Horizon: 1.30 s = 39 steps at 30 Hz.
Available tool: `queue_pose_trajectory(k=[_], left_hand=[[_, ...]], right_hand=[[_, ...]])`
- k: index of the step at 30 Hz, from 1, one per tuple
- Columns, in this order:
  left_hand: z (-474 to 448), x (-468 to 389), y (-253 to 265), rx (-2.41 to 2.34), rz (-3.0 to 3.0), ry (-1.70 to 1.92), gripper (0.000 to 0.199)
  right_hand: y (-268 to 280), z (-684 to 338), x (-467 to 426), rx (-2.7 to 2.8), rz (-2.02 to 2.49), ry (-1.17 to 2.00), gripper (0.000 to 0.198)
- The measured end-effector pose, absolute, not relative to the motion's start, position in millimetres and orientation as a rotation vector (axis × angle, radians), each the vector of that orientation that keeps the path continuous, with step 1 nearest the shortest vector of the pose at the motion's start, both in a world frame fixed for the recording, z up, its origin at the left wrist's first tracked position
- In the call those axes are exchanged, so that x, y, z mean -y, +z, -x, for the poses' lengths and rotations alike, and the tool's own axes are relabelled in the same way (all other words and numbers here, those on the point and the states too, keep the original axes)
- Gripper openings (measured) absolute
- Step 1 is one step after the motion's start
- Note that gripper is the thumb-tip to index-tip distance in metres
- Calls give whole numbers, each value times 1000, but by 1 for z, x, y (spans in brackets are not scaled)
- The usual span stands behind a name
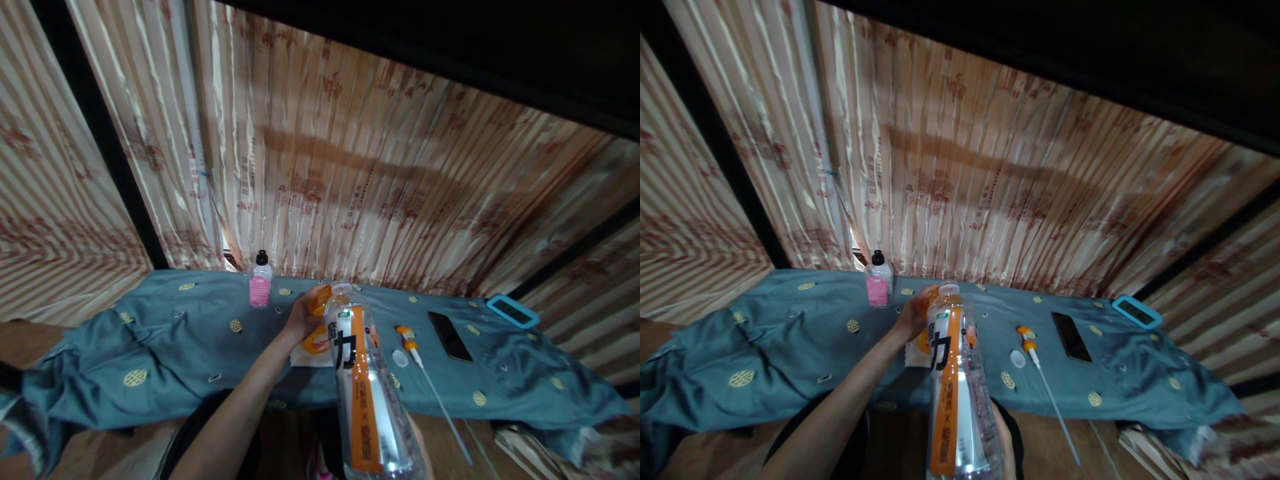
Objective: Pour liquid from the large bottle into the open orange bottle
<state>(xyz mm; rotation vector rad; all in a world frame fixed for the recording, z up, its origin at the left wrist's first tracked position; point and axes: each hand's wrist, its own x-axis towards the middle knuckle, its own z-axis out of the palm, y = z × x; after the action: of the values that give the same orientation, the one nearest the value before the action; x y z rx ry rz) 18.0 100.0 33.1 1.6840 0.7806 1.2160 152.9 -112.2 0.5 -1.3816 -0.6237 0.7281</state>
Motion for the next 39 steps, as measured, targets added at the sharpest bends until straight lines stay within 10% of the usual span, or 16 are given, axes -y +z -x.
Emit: queue_pose_trajectory(k=[39], left_hand=[[-19,-97,37,-896,-1842,1257,46]], right_hand=[[-3,-150,120,570,1362,723,42]])
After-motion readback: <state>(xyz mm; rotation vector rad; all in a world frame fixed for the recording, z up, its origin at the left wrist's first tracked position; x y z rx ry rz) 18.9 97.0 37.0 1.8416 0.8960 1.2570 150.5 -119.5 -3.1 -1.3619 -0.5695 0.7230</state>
